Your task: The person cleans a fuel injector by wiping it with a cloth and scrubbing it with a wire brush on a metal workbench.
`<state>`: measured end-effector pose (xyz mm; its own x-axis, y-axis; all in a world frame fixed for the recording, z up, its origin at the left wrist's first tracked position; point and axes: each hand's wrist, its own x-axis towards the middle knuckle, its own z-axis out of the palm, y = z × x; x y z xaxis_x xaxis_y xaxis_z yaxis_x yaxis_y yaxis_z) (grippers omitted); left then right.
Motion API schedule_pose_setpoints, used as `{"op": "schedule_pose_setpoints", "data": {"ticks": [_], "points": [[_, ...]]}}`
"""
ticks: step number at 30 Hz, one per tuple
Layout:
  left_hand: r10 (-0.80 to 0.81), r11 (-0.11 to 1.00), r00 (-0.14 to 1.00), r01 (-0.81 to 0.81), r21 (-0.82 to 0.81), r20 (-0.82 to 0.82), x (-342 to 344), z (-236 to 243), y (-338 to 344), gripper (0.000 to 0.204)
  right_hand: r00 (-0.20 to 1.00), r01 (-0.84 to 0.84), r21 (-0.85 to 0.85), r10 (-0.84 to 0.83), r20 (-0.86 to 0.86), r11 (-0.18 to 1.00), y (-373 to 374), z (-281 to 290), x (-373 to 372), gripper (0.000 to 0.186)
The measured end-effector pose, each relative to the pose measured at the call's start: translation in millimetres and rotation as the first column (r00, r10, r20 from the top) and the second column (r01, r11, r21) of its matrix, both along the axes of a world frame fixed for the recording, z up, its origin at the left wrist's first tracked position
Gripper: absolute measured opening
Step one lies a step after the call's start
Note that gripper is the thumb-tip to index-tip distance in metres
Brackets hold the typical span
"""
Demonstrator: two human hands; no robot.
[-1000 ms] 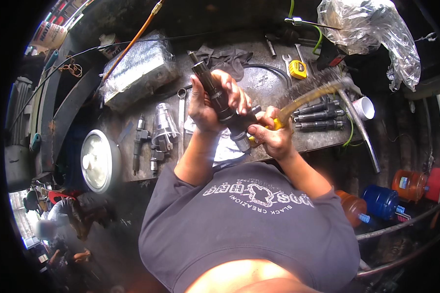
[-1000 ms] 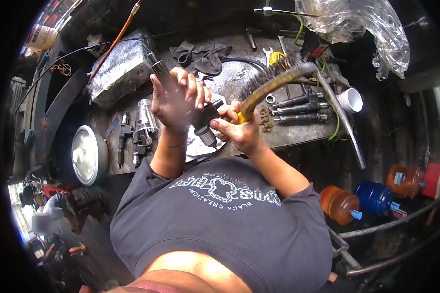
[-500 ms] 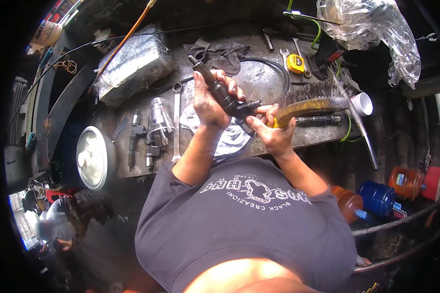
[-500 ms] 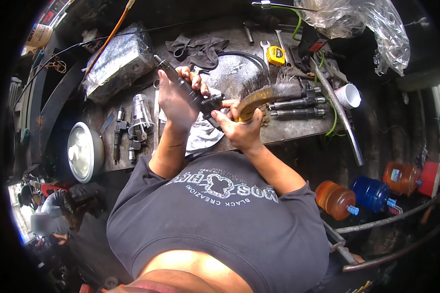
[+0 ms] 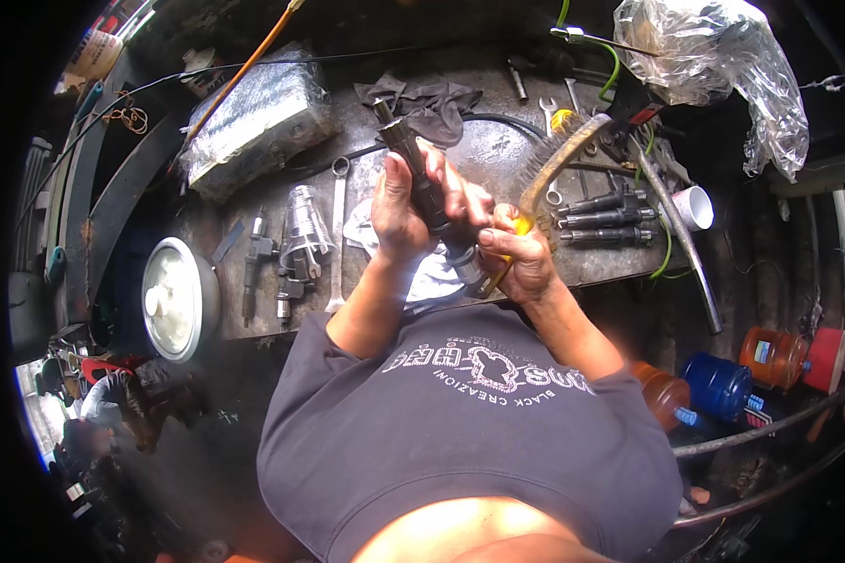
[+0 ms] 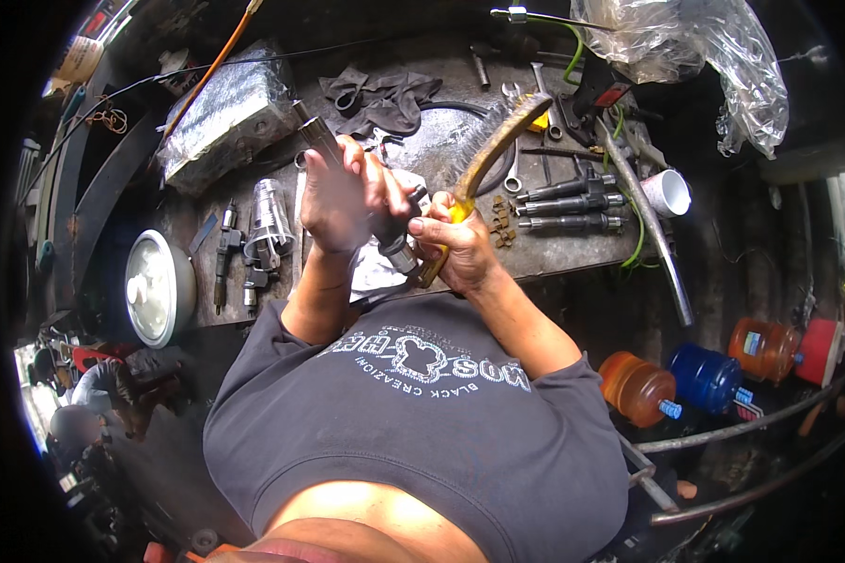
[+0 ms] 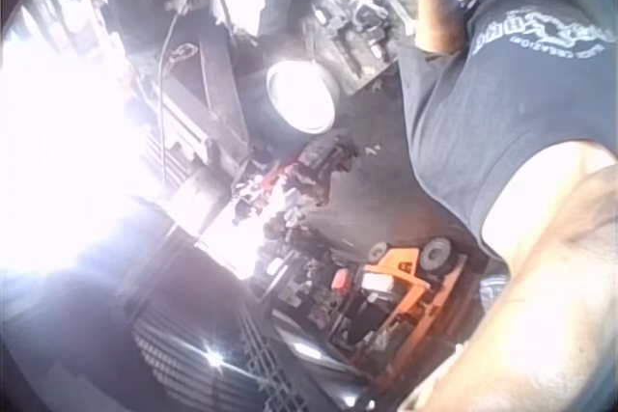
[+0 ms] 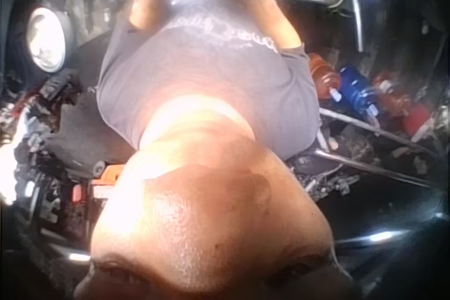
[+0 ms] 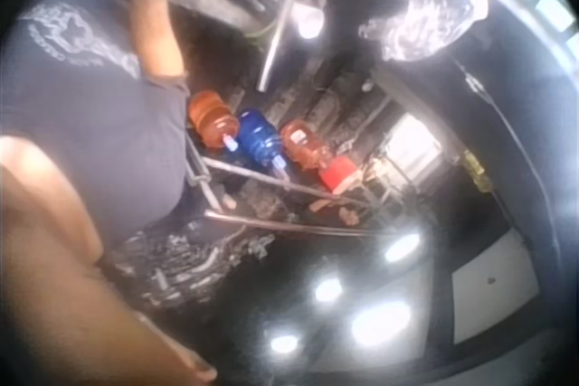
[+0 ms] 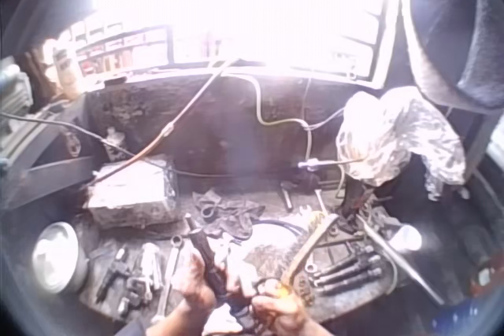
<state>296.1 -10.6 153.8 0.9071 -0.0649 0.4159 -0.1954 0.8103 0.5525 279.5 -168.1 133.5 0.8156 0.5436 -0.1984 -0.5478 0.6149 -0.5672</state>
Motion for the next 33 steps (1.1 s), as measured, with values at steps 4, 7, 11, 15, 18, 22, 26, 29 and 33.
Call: {"op": "schedule_pose_setpoints", "data": {"ticks": [4,7,11,15,18,22,26,29,33], "points": [[0.04,0.998,0.993,-0.035,0.051,-0.11,-2.1,0.6,2.3,0.042,0.975,0.033,-0.343,0.045,0.218,0.939,-9.9,-1.3,16.7,0.032],[0.046,0.998,0.988,-0.038,0.053,-0.145,-3.7,1.4,7.6,0.04,0.829,0.312,-0.678,0.157,0.536,0.666,-31.3,0.5,40.9,0.032],[0.155,0.96,0.969,-0.101,0.26,-0.194,-0.5,2.8,18.3,0.034,0.633,0.651,-0.752,0.476,0.61,0.098,-45.2,48.3,69.1,0.017],[0.364,0.655,0.909,-0.095,0.75,-0.202,4.0,-0.9,14.3,0.03,0.211,0.835,-0.501,0.709,0.673,0.228,-16.0,75.6,86.2,0.013],[0.547,0.253,0.836,-0.227,0.94,0.054,-2.5,16.9,7.2,0.03,0.289,0.723,-0.685,0.859,0.423,0.094,2.5,74.9,101.6,0.022],[0.58,0.433,0.805,-0.176,0.884,-0.124,-10.0,15.9,23.6,0.03,0.481,0.657,-0.72,0.859,0.173,-0.223,-23.6,43.9,115.5,0.029],[0.567,0.409,0.817,-0.169,0.897,-0.104,-17.3,21.7,27.8,0.027,0.465,0.685,-0.72,0.827,0.317,-0.109,-10.5,46.2,109.6,0.026],[0.536,0.184,0.841,-0.201,0.962,0.074,-14.3,26.6,25.0,0.026,0.283,0.667,-0.739,0.887,0.364,0.09,22.0,69.6,85.3,0.021],[0.549,0.132,0.824,-0.252,0.959,0.141,-32.0,32.8,37.6,0.026,0.608,0.591,-0.74,0.78,0.146,-0.322,-30.3,26.9,121.4,0.025]]}}
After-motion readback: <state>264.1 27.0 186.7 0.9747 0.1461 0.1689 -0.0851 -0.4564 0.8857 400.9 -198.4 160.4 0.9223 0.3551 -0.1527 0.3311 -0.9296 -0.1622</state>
